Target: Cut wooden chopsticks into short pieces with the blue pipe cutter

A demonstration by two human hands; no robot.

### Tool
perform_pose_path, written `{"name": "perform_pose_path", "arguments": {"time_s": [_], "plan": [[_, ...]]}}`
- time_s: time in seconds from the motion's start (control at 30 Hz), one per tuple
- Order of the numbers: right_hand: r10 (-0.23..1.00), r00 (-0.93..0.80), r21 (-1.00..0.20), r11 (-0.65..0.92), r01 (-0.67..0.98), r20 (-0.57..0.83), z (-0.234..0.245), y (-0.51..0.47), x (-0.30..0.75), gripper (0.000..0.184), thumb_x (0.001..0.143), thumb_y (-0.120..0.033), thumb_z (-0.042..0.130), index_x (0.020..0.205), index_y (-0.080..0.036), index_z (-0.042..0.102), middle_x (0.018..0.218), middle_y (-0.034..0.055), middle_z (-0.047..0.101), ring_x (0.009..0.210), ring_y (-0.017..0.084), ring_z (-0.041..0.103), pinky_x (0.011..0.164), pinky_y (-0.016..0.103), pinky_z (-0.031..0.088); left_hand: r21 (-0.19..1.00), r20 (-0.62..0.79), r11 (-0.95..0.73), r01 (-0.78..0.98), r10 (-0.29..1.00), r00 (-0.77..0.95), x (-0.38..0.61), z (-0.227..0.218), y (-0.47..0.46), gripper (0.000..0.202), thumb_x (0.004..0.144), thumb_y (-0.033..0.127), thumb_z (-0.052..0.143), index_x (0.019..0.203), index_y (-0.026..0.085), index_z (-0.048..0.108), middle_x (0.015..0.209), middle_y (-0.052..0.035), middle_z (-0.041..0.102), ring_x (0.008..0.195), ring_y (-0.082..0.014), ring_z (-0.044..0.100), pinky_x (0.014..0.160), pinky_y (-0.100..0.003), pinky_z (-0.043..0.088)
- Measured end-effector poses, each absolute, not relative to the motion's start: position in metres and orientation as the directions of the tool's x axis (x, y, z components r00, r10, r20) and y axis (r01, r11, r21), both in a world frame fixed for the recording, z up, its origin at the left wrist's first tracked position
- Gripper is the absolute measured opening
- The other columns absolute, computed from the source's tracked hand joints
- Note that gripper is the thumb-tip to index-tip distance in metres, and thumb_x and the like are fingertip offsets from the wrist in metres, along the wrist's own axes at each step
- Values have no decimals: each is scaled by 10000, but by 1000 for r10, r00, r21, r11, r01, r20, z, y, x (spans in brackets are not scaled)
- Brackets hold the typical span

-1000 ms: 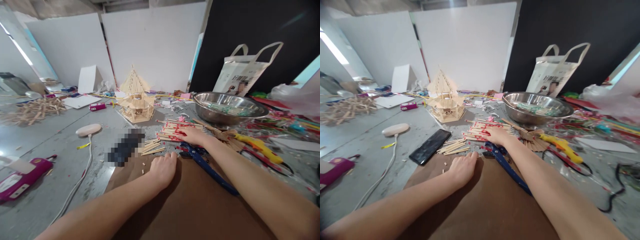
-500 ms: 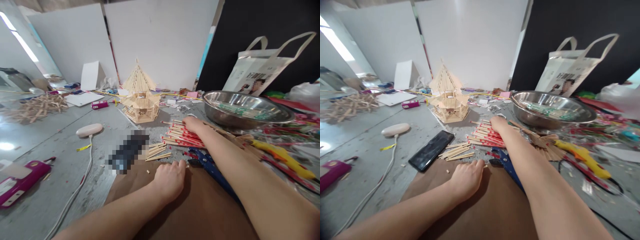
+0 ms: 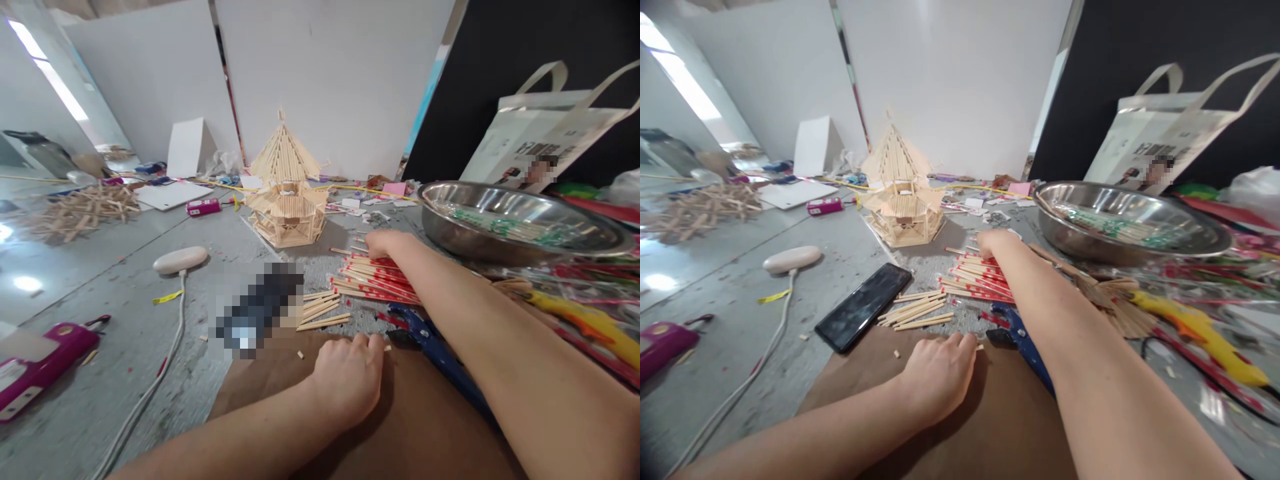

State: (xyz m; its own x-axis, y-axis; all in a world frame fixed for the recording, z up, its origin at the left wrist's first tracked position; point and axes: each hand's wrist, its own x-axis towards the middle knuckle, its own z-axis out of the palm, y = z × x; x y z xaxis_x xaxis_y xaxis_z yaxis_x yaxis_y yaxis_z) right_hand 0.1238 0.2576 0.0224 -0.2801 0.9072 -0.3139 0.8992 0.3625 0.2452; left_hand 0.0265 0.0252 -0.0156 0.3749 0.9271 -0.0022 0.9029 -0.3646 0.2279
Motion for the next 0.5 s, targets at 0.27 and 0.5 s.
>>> {"name": "perform_pose_path", "arguments": {"time_s": [0.27, 0.5], "plan": [[846, -521, 196, 533, 823, -115, 24, 256, 107, 332, 745, -226, 361, 1007, -201, 564, 1013, 90, 577, 884, 203, 530, 702, 285, 400, 222, 10, -370, 902, 926, 377, 26, -17, 26, 138, 776, 226, 268, 804, 189, 398, 720, -30, 560, 596, -178, 563, 510, -288, 433], [725, -687, 186, 683, 707, -50, 7, 255, 69, 384, 718, -196, 408, 1081, -271, 510, 1041, 60, 570, 919, 213, 527, 701, 294, 401, 254, -23, -351, 901, 929, 369, 26, -16, 26, 145, 781, 226, 275, 830, 194, 407, 743, -33, 554, 622, -173, 559, 544, -294, 434]]}}
